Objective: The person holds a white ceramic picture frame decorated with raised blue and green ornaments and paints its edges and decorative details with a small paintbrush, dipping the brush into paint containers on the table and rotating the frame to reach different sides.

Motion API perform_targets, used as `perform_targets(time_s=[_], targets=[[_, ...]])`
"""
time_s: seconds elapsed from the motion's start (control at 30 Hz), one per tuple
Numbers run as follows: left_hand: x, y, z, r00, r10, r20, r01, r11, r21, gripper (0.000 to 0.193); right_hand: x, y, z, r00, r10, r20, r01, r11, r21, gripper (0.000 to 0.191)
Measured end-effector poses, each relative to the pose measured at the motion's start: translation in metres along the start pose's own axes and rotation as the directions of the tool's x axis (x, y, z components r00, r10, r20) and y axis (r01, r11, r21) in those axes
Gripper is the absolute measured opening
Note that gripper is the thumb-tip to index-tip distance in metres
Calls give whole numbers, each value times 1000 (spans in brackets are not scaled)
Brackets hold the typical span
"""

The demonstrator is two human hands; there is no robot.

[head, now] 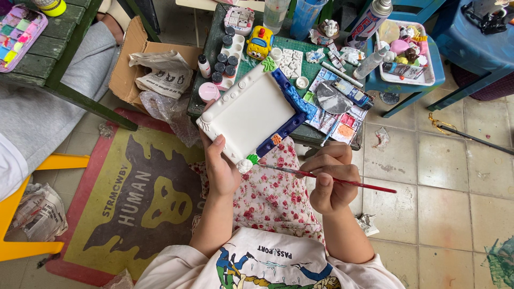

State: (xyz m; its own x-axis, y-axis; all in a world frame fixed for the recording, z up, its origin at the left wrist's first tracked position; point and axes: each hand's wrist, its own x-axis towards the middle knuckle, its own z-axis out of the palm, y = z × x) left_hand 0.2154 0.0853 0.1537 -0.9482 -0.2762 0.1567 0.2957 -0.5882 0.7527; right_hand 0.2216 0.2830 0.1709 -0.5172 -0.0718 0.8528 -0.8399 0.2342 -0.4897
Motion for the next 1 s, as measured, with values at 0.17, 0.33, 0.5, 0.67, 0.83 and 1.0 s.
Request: perform_targets(time_s=[0.17, 0.33, 0.5, 0.67, 0.83, 1.0], targets=[[-1, 1, 1, 999, -38, -30, 37, 999, -15, 78, 0, -1, 3, 995, 41, -92, -38, 999, 34, 20], [-3, 3, 1, 997, -61, -42, 60, 998, -36, 76, 2, -1, 3, 995, 73, -63, -70, 996, 52, 20], [-3, 4, 1, 996, -80, -34, 79, 996, -52, 76, 3, 0, 5, 996, 75, -53, -73, 996, 50, 18], [-2, 3, 0, 994, -91, -53, 87, 994, -68, 77, 3, 2, 4, 996, 49, -69, -47, 998, 36, 16], [-4, 3, -4, 989, -147, 2, 146, 977, -157, 77, 1, 3, 6, 996, 45, -83, -43, 999, 31, 17], [-3, 0, -5, 995, -86, -45, 83, 994, -72, 78, -1, 4, 6, 997, 50, -65, -48, 998, 42, 17]])
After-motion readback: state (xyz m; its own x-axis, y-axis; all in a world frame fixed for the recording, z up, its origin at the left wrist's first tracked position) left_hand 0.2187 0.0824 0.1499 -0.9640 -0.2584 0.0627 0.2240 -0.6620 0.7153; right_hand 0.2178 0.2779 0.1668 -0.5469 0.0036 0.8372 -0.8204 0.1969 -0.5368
